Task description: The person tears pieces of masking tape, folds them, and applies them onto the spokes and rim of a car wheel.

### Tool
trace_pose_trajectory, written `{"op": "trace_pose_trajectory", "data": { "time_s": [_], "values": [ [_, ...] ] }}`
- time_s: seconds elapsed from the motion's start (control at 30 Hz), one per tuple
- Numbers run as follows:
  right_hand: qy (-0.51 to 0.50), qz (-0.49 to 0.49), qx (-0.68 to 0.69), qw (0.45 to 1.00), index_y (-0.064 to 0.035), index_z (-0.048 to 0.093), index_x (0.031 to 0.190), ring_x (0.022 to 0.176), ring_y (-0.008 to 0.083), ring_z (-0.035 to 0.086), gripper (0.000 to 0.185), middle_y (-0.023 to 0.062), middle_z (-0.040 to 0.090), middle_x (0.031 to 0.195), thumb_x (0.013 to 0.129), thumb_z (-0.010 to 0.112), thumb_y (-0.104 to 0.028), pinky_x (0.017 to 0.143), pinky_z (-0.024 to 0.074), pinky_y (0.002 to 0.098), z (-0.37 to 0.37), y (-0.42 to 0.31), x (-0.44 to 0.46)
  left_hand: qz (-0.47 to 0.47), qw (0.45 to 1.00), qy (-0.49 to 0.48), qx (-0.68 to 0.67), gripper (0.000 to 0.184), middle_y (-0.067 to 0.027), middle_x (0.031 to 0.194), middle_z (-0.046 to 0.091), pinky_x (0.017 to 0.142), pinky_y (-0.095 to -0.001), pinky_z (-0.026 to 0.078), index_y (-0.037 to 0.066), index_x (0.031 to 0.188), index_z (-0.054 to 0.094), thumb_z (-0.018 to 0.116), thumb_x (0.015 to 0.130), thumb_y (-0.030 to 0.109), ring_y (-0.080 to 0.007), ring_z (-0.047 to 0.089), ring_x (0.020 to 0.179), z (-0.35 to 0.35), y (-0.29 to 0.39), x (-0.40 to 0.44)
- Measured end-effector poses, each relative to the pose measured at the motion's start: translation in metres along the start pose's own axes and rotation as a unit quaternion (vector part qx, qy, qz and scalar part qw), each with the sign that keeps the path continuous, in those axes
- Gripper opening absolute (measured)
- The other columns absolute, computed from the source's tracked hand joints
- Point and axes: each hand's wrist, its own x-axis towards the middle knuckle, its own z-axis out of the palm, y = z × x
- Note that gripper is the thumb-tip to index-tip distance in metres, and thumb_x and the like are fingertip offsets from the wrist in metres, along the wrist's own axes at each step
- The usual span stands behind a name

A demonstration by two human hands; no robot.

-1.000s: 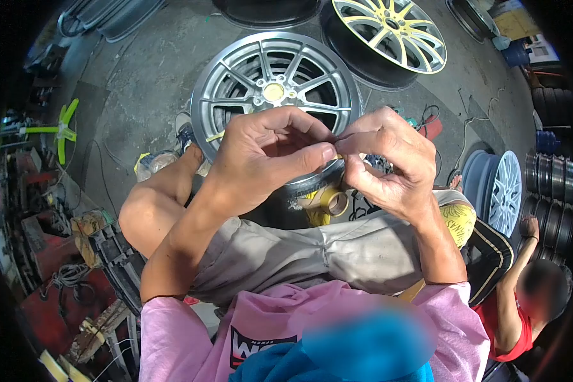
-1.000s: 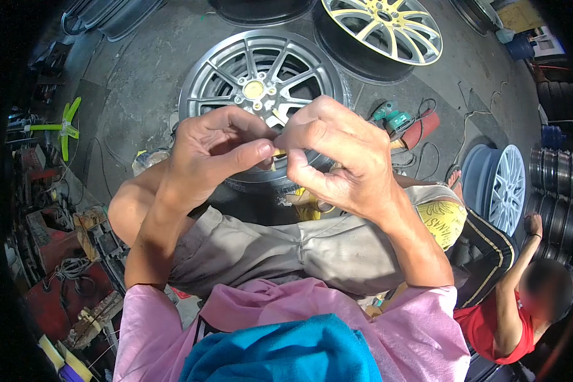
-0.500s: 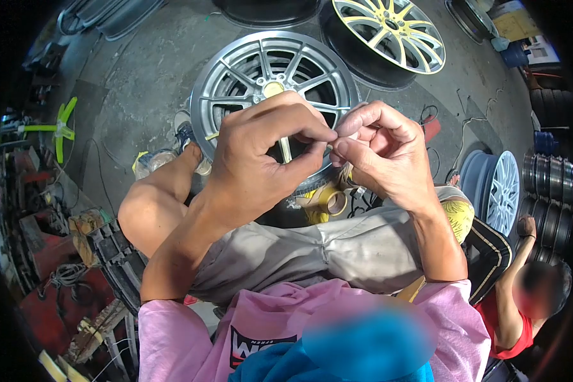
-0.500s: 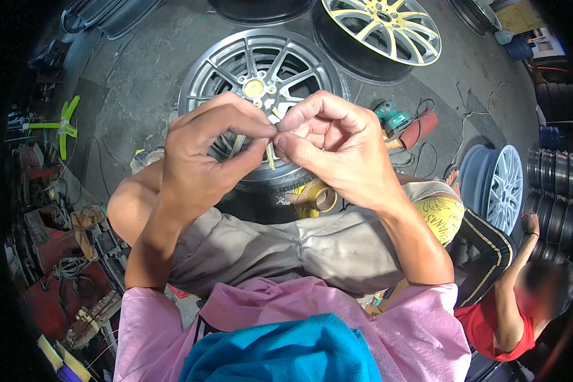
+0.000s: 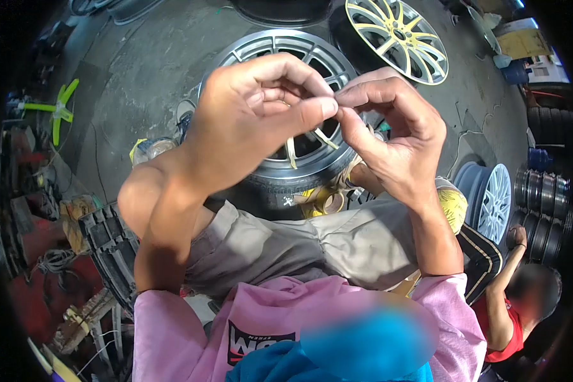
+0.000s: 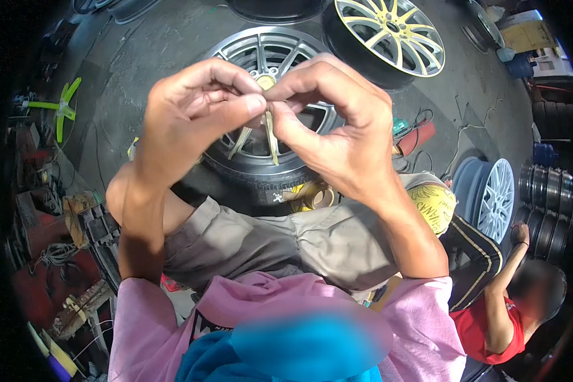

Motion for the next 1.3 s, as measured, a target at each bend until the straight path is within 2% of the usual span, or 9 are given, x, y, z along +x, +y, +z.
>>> {"op": "trace_pose_trajectory", "data": {
  "time_s": [0.07, 0.3, 0.5, 0.77, 0.83, 0.87, 0.97, 1.1, 1.3],
  "values": [
    [-0.028, -0.181, -0.144, 0.973, -0.0004, 0.074, 0.092, 0.08, 0.02, 0.07, 0.021, 0.0109, 0.07, 0.092, 0.072, 0.079, 0.005, 0.067, 0.0556, 0.029, 0.002, -0.007, 0.017, -0.048, 0.995, 0.005, -0.089, 0.017, -0.0101, 0.098, 0.071, 0.078, -0.0251, 0.058, -0.006, 0.108, 0.066, 0.07, 0.094, 0.0, -0.0127, 0.07, 0.087, -0.011, 0.007, -0.002],
    [-0.163, -0.246, -0.141, 0.945, 0.0044, 0.074, 0.094, 0.087, 0.0244, 0.072, 0.023, 0.0154, 0.074, 0.094, 0.072, 0.08, 0.008, 0.076, 0.0556, 0.0326, 0.014, -0.03, 0.054, -0.064, 0.985, 0.032, -0.159, 0.02, -0.0107, 0.091, 0.072, 0.077, -0.0263, 0.058, -0.005, 0.108, 0.068, 0.072, 0.093, 0.005, -0.0145, 0.071, 0.08, -0.041, 0.018, -0.018],
    [-0.141, -0.044, 0.053, 0.988, 0.0056, 0.07, 0.101, 0.097, 0.0187, 0.068, 0.015, 0.0136, 0.071, 0.102, 0.087, 0.074, 0.01, 0.086, 0.0562, 0.0309, 0.044, -0.025, 0.062, 0.04, 0.981, 0.104, -0.157, 0.02, -0.0129, 0.096, 0.073, 0.078, -0.0248, 0.06, -0.008, 0.108, 0.067, 0.073, 0.09, -0.004, -0.0136, 0.072, 0.085, -0.054, 0.021, -0.027],
    [-0.135, 0.177, 0.015, 0.975, 0.0029, 0.068, 0.109, 0.087, 0.0101, 0.069, 0.02, 0.0046, 0.071, 0.095, 0.089, 0.071, 0.004, 0.08, 0.0558, 0.0235, 0.059, 0.06, 0.075, 0.133, 0.932, 0.237, 0.241, 0.02, -0.0072, 0.095, 0.073, 0.081, -0.0261, 0.059, -0.002, 0.107, 0.072, 0.076, 0.087, 0.0, -0.0135, 0.071, 0.089, -0.075, 0.0, -0.028],
    [-0.16, 0.158, -0.124, 0.966, 0.0005, 0.067, 0.112, 0.083, 0.0079, 0.067, 0.024, 0.0017, 0.071, 0.089, 0.088, 0.072, 0.0, 0.077, 0.0548, 0.0244, 0.051, 0.125, 0.073, 0.167, 0.913, 0.256, 0.269, 0.014, -0.0077, 0.089, 0.071, 0.076, -0.0262, 0.058, -0.003, 0.099, 0.072, 0.076, 0.087, 0.002, -0.0144, 0.071, 0.082, -0.077, 0.009, -0.027],
    [-0.172, 0.14, -0.18, 0.958, -0.0004, 0.067, 0.111, 0.077, 0.0099, 0.068, 0.029, 0.0043, 0.072, 0.083, 0.083, 0.074, -0.003, 0.074, 0.0551, 0.0281, 0.045, 0.156, 0.07, 0.134, 0.909, 0.22, 0.327, 0.016, -0.0155, 0.102, 0.07, 0.091, -0.0379, 0.054, 0.007, 0.1, 0.075, 0.076, 0.089, 0.018, -0.0321, 0.065, 0.101, -0.087, 0.015, -0.033],
    [-0.203, 0.097, -0.269, 0.937, -0.0013, 0.067, 0.111, 0.071, 0.0212, 0.071, 0.033, 0.0134, 0.071, 0.078, 0.078, 0.073, -0.004, 0.071, 0.0563, 0.0348, 0.043, 0.202, 0.068, 0.23, 0.857, 0.255, 0.385, 0.014, -0.013, 0.082, 0.068, 0.076, -0.0397, 0.054, 0.0, 0.091, 0.073, 0.077, 0.084, 0.012, -0.0296, 0.069, 0.076, -0.087, -0.003, -0.031],
    [-0.246, 0.045, -0.357, 0.9, -0.0025, 0.067, 0.109, 0.076, 0.0329, 0.072, 0.033, 0.0177, 0.073, 0.083, 0.077, 0.075, -0.003, 0.072, 0.0559, 0.0417, 0.051, 0.215, 0.07, 0.137, 0.898, 0.22, 0.355, 0.012, -0.009, 0.083, 0.069, 0.069, -0.0275, 0.055, -0.003, 0.093, 0.071, 0.077, 0.087, 0.006, -0.0158, 0.07, 0.075, -0.088, 0.004, -0.034],
    [-0.268, -0.008, -0.373, 0.888, -0.0044, 0.07, 0.102, 0.083, 0.0408, 0.071, 0.022, 0.0237, 0.072, 0.089, 0.08, 0.068, -0.005, 0.075, 0.055, 0.0483, 0.062, 0.223, 0.075, 0.153, 0.898, 0.2, 0.361, 0.014, -0.0119, 0.08, 0.067, 0.067, -0.03, 0.053, -0.003, 0.09, 0.071, 0.076, 0.087, 0.009, -0.0196, 0.07, 0.072, -0.089, 0.004, -0.034]
  ]
}}
